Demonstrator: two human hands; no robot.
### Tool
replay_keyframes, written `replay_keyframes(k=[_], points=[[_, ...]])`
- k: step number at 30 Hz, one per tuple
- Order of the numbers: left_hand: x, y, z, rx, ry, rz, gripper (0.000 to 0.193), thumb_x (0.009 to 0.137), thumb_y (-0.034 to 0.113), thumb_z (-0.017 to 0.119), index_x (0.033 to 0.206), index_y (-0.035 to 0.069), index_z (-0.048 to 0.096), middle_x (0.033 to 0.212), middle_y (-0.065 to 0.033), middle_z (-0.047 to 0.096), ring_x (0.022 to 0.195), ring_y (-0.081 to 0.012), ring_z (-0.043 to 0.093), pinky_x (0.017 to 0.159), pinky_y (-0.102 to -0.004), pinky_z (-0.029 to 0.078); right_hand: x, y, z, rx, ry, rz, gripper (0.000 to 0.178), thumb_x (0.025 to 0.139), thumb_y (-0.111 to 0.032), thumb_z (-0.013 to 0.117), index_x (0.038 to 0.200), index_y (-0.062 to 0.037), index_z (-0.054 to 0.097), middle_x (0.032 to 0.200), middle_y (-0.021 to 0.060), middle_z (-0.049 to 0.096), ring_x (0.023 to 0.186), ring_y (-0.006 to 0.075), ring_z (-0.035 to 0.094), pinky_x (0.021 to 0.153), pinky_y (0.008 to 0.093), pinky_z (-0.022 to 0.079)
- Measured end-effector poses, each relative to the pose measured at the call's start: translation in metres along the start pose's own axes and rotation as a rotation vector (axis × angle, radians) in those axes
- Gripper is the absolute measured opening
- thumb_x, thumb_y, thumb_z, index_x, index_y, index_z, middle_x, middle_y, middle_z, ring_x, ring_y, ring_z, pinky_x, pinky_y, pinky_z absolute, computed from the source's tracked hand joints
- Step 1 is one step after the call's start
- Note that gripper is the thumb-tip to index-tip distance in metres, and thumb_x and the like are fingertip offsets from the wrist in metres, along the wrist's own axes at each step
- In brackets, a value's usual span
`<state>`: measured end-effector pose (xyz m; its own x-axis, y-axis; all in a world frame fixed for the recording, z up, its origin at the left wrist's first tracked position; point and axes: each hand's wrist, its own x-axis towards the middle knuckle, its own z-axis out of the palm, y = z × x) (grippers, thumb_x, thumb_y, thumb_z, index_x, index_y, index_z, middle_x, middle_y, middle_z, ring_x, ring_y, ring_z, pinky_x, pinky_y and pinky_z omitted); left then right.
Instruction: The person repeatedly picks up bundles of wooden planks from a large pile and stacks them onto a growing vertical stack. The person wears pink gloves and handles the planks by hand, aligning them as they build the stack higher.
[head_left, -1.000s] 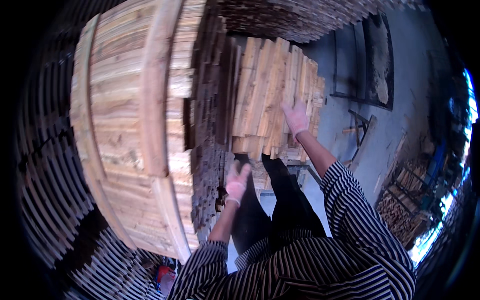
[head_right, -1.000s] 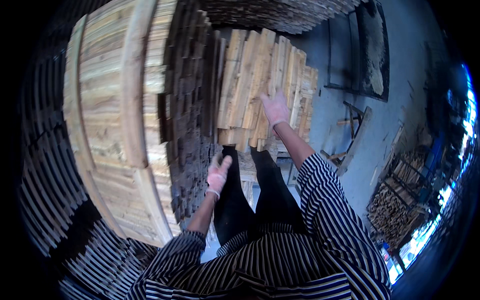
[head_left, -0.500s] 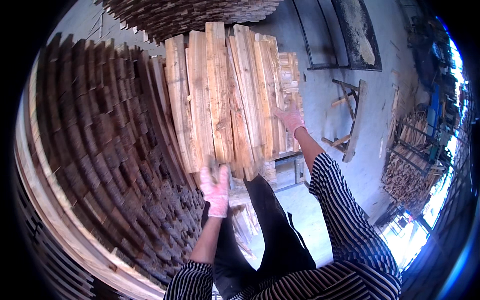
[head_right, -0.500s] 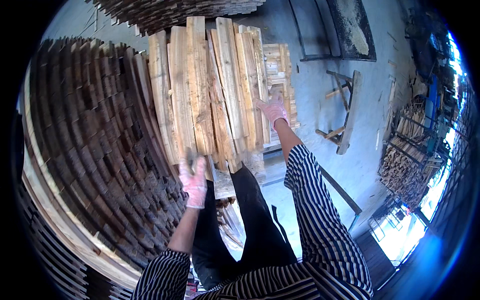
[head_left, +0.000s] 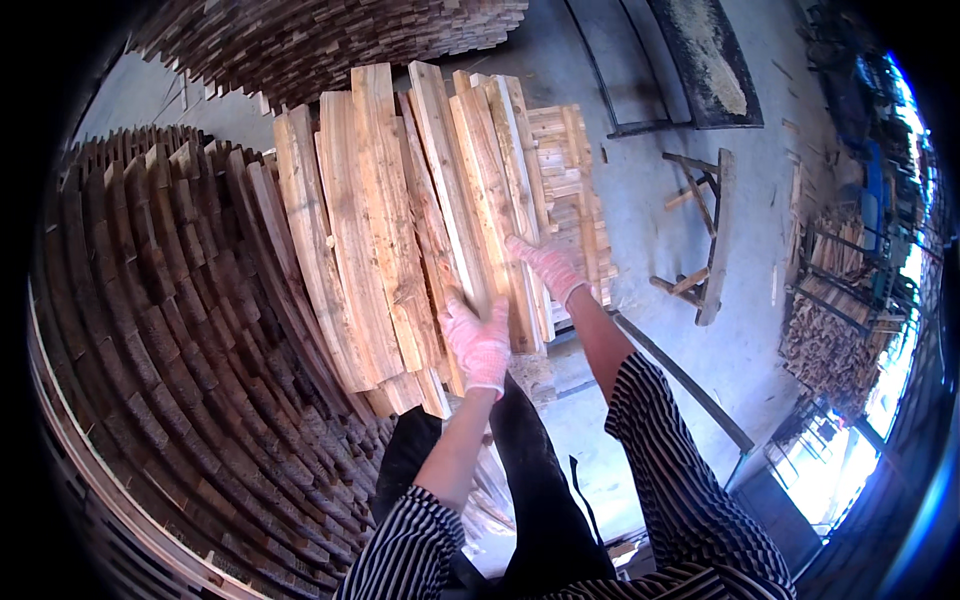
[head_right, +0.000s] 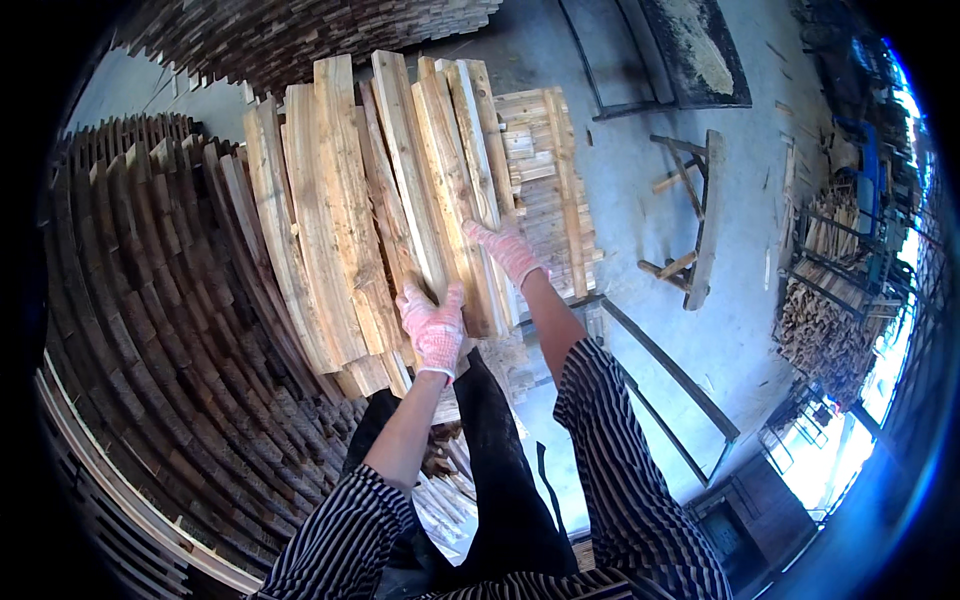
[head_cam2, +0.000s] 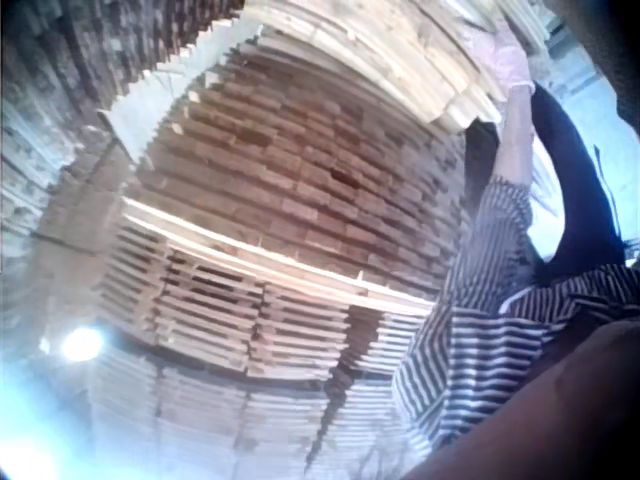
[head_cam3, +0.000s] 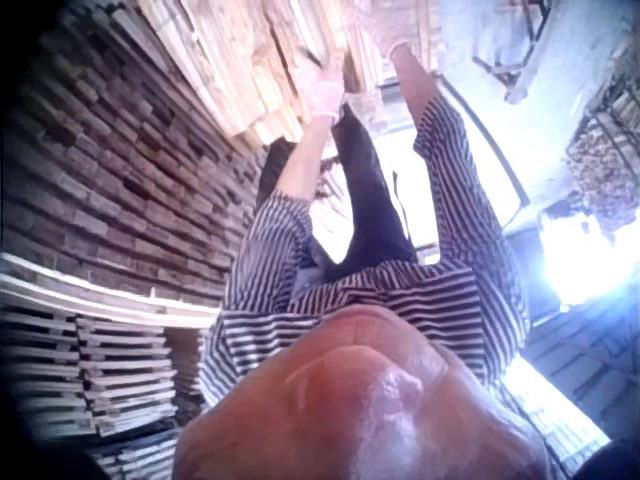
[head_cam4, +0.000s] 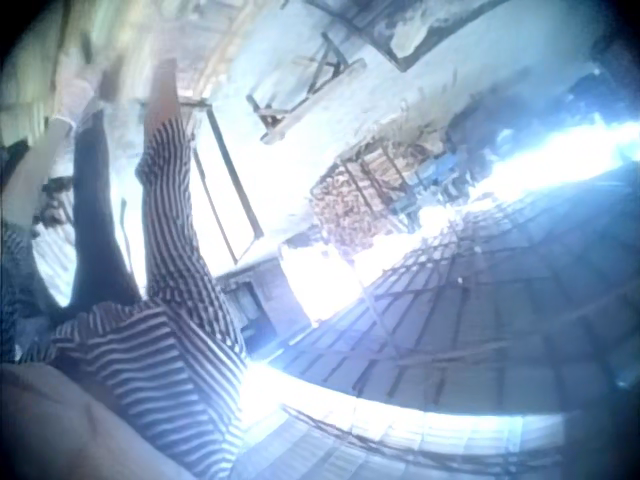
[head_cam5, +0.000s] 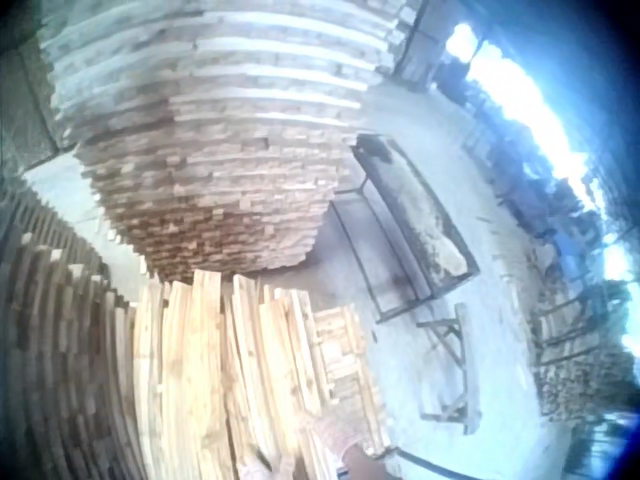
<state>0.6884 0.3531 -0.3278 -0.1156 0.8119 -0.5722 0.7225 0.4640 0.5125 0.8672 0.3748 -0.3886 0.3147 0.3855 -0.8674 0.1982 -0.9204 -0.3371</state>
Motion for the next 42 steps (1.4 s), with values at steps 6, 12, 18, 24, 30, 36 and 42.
replay_keyframes(k=[6,12,18,24,30,36,42], points=[[0.021,0.009,-0.010,0.145,-0.179,0.010,0.081,0.081,0.042,0.081,0.140,-0.002,0.047,0.139,-0.0347,0.050,0.125,-0.0486,0.055,0.105,-0.0507,0.046,0.001,0.028,-0.006,0.131,-0.107,-0.121,0.127,0.073,-0.070,0.079,0.155,0.0123,0.028,0.157,0.0327,0.038,0.148,0.0392,0.038,0.121,0.0412,0.032],[0.038,0.001,-0.028,-0.057,-0.313,0.052,0.075,0.084,0.020,0.074,0.149,-0.001,0.042,0.112,-0.0275,0.067,0.095,-0.0336,0.069,0.082,-0.0450,0.056,-0.030,0.000,0.002,0.274,-0.049,-0.139,0.132,0.069,-0.056,0.090,0.157,0.0121,0.019,0.155,0.0333,0.040,0.147,0.0383,0.039,0.122,0.0393,0.033],[-0.011,-0.018,-0.158,-0.402,-0.787,-0.187,0.066,0.091,0.012,0.072,0.147,-0.002,0.040,0.119,-0.0234,0.069,0.106,-0.0257,0.069,0.096,-0.0343,0.057,-0.134,0.066,0.030,0.485,-0.461,-0.168,0.112,0.086,-0.054,0.078,0.158,0.0088,0.020,0.151,0.0261,0.048,0.143,0.0305,0.044,0.122,0.0408,0.031],[-0.168,-0.090,-0.198,-0.452,-0.609,-0.098,0.062,0.095,0.029,0.069,0.145,0.006,0.041,0.117,-0.0188,0.070,0.098,-0.0271,0.070,0.082,-0.0392,0.057,-0.235,0.058,0.084,1.202,-0.310,0.162,0.060,0.094,-0.040,0.075,0.142,-0.0088,0.057,0.134,0.0057,0.063,0.125,0.0198,0.059,0.106,0.0402,0.049],[-0.230,-0.028,-0.252,-0.277,-0.672,-0.080,0.069,0.094,0.031,0.071,0.148,0.005,0.036,0.116,-0.0203,0.067,0.107,-0.0336,0.066,0.093,-0.0413,0.053,-0.281,0.042,0.036,0.979,-0.461,-0.022,0.075,0.088,-0.038,0.081,0.148,-0.0072,0.049,0.133,0.0062,0.062,0.121,0.0186,0.059,0.103,0.0387,0.051],[-0.223,0.051,-0.359,-0.607,-0.516,-0.251,0.091,0.087,0.038,0.083,0.151,-0.001,0.033,0.123,-0.0181,0.067,0.109,-0.0223,0.066,0.096,-0.0376,0.055,-0.373,-0.083,-0.001,0.357,-0.567,-0.536,0.095,0.075,-0.030,0.091,0.150,-0.0011,0.040,0.143,0.0098,0.052,0.132,0.0204,0.048,0.110,0.0399,0.043],[-0.216,0.100,-0.459,-1.029,0.210,0.139,0.057,0.088,0.029,0.084,0.131,0.000,0.061,0.116,-0.0095,0.071,0.103,-0.0151,0.066,0.091,-0.0333,0.055,-0.452,-0.220,0.034,0.381,-0.792,-0.719,0.110,0.069,-0.011,0.095,0.156,-0.0007,0.029,0.146,0.0114,0.051,0.128,0.0210,0.055,0.105,0.0356,0.051]])
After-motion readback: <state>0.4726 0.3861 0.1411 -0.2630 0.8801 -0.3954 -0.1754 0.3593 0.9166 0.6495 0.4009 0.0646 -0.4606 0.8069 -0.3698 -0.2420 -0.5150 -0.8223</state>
